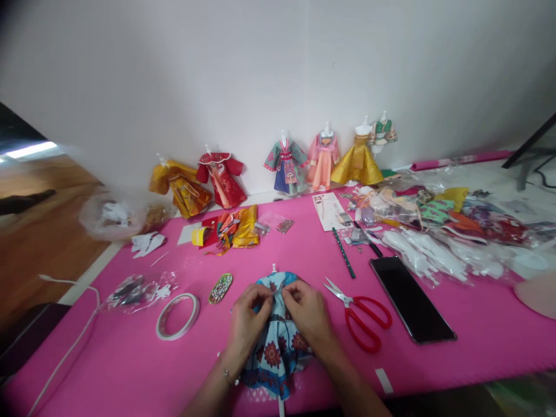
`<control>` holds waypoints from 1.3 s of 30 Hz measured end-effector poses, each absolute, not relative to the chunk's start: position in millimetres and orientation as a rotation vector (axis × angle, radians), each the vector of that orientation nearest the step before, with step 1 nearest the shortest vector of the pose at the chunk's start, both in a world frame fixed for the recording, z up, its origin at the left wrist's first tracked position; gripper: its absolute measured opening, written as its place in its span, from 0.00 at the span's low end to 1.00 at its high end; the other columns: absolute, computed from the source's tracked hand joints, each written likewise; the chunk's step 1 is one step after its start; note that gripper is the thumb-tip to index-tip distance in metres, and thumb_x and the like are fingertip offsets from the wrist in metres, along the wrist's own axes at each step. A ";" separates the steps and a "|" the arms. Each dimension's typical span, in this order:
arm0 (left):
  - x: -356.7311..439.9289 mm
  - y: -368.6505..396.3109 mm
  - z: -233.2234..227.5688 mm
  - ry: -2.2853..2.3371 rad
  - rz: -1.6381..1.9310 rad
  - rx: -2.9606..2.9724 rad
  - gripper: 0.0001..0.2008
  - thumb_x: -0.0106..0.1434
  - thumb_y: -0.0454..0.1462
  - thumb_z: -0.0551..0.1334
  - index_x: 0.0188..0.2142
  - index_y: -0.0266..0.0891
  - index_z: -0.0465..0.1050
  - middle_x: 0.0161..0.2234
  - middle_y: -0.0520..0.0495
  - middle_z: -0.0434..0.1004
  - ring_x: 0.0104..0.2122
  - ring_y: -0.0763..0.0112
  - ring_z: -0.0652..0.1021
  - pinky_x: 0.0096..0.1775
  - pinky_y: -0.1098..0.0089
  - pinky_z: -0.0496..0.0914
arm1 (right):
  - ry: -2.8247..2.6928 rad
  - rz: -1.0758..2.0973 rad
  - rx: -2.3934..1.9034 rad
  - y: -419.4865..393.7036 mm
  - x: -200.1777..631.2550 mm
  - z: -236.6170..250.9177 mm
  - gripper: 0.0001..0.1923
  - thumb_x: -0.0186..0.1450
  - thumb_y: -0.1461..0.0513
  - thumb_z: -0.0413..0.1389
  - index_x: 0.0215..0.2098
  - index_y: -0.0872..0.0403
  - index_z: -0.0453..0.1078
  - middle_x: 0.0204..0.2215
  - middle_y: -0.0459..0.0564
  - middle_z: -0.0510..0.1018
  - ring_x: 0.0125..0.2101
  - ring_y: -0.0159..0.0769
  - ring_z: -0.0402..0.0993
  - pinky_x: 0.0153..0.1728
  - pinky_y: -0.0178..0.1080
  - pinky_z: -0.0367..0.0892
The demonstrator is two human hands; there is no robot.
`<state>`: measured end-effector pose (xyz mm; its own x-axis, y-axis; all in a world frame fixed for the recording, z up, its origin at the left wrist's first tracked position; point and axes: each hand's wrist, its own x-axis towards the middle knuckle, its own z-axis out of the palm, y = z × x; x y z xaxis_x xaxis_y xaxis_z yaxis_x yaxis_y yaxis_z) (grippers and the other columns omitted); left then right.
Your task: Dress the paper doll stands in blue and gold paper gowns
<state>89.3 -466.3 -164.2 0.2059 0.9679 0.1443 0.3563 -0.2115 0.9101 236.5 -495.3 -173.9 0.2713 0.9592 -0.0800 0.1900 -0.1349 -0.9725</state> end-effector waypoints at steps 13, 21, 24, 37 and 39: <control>93.1 -465.0 -168.6 1.284 0.988 1.638 0.13 0.50 0.27 0.59 0.35 0.38 0.73 0.30 0.51 0.73 0.31 0.69 0.73 0.36 0.70 0.67 | -1.089 1.018 -1.476 -496.0 235.2 -173.7 0.10 0.61 0.56 0.56 0.27 0.53 0.71 0.19 0.44 0.73 0.20 0.34 0.71 0.23 0.34 0.63; 88.5 -461.1 -172.8 1.260 0.993 1.682 0.04 0.60 0.33 0.58 0.30 0.39 0.71 0.29 0.50 0.73 0.31 0.68 0.73 0.34 0.71 0.67 | -0.994 1.079 -1.406 -496.1 238.5 -182.8 0.12 0.60 0.52 0.56 0.29 0.52 0.67 0.23 0.46 0.76 0.26 0.39 0.77 0.29 0.38 0.72; 87.9 -461.5 -175.5 1.270 1.005 1.682 0.04 0.62 0.33 0.57 0.33 0.39 0.70 0.29 0.50 0.74 0.29 0.68 0.74 0.32 0.71 0.68 | -0.937 1.097 -1.397 -496.1 239.2 -182.5 0.14 0.59 0.50 0.57 0.29 0.52 0.66 0.23 0.47 0.76 0.28 0.42 0.79 0.30 0.41 0.75; 89.4 -467.1 -165.1 1.107 0.882 2.080 0.18 0.60 0.26 0.54 0.39 0.44 0.80 0.39 0.45 0.73 0.40 0.64 0.74 0.42 0.67 0.69 | -0.972 1.055 -1.429 -498.7 241.8 -181.3 0.15 0.62 0.49 0.55 0.31 0.53 0.67 0.24 0.48 0.77 0.28 0.41 0.78 0.30 0.40 0.74; 91.8 -467.2 -162.0 1.134 0.806 2.146 0.16 0.63 0.28 0.55 0.38 0.45 0.81 0.37 0.46 0.72 0.39 0.63 0.74 0.40 0.67 0.68 | -1.020 1.018 -1.449 -499.3 242.6 -180.8 0.14 0.63 0.51 0.55 0.31 0.53 0.69 0.25 0.48 0.77 0.27 0.40 0.77 0.29 0.38 0.72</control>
